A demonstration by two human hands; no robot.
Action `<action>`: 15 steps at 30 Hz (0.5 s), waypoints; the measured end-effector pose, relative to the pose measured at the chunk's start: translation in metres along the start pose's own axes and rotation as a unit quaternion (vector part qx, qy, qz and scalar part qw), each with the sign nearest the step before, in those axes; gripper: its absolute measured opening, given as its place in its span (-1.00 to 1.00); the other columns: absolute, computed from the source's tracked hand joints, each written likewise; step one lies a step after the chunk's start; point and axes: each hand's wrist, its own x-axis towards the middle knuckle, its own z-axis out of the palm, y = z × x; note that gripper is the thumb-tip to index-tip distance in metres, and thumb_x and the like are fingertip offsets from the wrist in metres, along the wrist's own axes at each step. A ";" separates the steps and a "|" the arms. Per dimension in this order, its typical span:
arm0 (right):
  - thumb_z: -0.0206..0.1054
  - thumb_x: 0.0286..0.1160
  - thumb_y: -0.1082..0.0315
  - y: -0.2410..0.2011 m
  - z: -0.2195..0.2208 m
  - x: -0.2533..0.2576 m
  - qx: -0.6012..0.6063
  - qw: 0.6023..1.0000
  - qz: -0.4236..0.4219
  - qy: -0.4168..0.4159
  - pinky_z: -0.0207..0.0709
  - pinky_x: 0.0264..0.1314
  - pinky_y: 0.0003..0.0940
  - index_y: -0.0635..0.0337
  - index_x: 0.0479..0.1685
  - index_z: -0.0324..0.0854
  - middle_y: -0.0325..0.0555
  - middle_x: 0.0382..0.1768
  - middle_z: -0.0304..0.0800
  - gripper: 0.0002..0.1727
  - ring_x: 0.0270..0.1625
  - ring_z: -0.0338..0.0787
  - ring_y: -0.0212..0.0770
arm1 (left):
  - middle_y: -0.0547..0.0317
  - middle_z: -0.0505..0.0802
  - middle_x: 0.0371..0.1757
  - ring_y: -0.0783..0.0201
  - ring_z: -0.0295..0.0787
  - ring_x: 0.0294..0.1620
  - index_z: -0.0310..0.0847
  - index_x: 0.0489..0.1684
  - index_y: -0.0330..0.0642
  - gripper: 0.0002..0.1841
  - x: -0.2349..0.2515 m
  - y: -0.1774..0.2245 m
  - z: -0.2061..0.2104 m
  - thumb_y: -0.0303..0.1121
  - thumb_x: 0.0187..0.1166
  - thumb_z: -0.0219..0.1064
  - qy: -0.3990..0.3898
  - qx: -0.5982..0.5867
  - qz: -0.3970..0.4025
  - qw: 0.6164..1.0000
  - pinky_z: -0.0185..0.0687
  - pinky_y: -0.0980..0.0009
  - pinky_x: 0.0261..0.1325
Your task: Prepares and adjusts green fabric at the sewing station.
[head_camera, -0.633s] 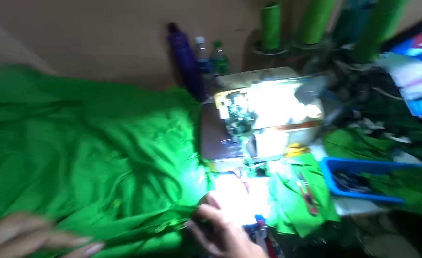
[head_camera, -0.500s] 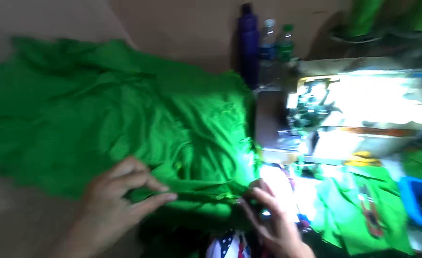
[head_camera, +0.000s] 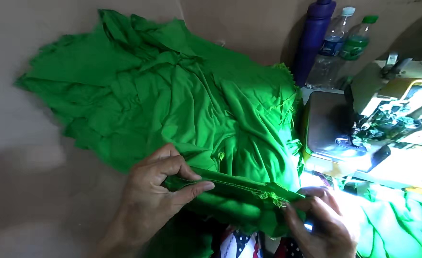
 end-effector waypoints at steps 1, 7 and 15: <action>0.48 0.33 0.34 0.000 0.001 0.001 -0.002 1.000 -0.005 0.008 0.43 -0.08 -0.91 0.12 -0.56 0.55 -0.27 -0.29 0.62 -0.79 -0.10 0.60 -0.67 | 0.68 0.62 -0.39 0.85 0.52 -0.26 0.70 -0.52 0.18 -0.79 0.000 0.001 0.000 -0.05 0.30 0.60 0.007 -0.001 -0.001 1.000 0.41 0.92 -0.19; 0.48 0.27 0.38 0.004 0.009 0.002 -0.002 0.999 -0.019 0.049 0.42 -0.17 -0.87 0.10 -0.60 0.44 -0.28 -0.42 0.59 -0.73 -0.24 0.60 -0.63 | 0.61 0.63 -0.46 0.83 0.52 -0.32 0.58 -0.59 0.08 -0.72 -0.001 0.011 0.002 -0.12 0.28 0.61 0.032 0.029 0.004 0.999 0.40 0.91 -0.23; 0.34 0.37 0.45 -0.001 0.003 0.001 -0.027 0.998 0.041 0.027 0.38 -0.37 -0.86 0.39 -0.18 0.66 -0.19 -0.52 0.64 -0.84 -0.49 0.51 -0.68 | 0.22 0.64 -0.51 0.62 0.43 -0.46 0.84 -0.17 -0.13 -0.78 0.018 0.038 0.022 -0.17 0.57 0.46 0.050 0.127 0.118 0.984 0.25 0.76 -0.32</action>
